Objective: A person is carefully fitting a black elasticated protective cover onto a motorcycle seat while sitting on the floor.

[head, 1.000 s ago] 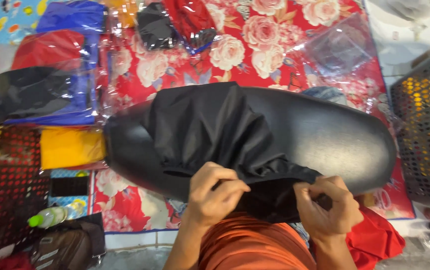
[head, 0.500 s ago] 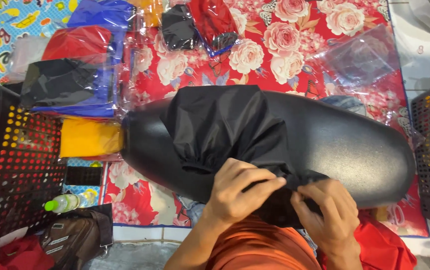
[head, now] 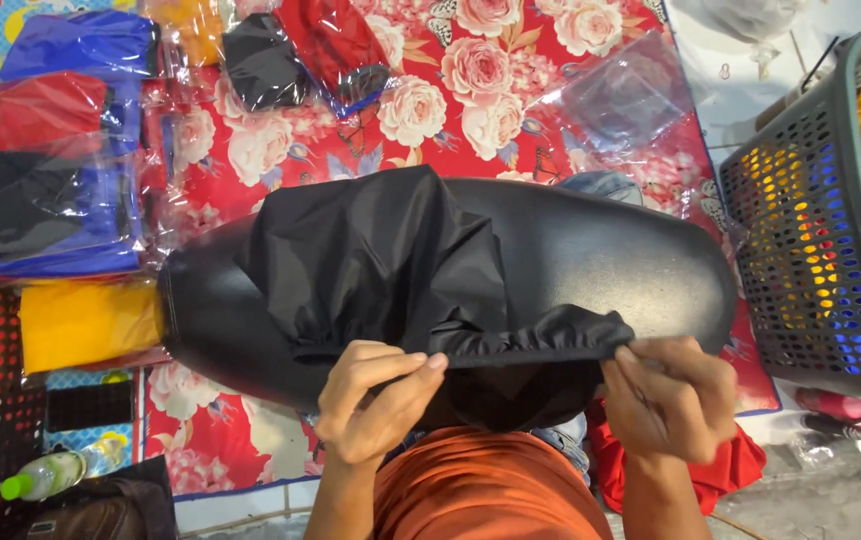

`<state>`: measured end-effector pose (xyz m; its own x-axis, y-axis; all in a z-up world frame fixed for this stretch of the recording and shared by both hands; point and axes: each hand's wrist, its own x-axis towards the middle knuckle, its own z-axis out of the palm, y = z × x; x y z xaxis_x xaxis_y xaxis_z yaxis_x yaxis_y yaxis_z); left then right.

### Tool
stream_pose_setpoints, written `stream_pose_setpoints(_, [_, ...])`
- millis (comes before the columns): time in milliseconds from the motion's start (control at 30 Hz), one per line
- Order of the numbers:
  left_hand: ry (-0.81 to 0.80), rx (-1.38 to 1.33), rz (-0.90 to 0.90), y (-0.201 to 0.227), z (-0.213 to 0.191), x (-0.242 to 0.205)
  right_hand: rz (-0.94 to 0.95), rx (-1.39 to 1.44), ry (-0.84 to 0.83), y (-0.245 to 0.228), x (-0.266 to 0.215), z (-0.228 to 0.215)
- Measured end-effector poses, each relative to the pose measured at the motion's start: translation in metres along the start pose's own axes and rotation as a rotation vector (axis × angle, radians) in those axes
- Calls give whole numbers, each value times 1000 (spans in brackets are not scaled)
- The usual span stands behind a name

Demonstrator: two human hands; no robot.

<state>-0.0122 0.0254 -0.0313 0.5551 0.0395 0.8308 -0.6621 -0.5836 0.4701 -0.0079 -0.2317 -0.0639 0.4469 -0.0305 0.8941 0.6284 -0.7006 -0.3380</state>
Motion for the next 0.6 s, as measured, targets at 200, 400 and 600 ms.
stream_pose_setpoints(200, [-36,90,-6,-11,-6,-10,137,43,-43,10,-9,5])
stream_pose_setpoints(400, [-20,125,-41,-19,-13,-16,179,23,-19,14,-9,-1])
stream_pose_setpoints(600, [-38,133,-50,-20,-17,-17,196,-11,-13,12,-5,-4])
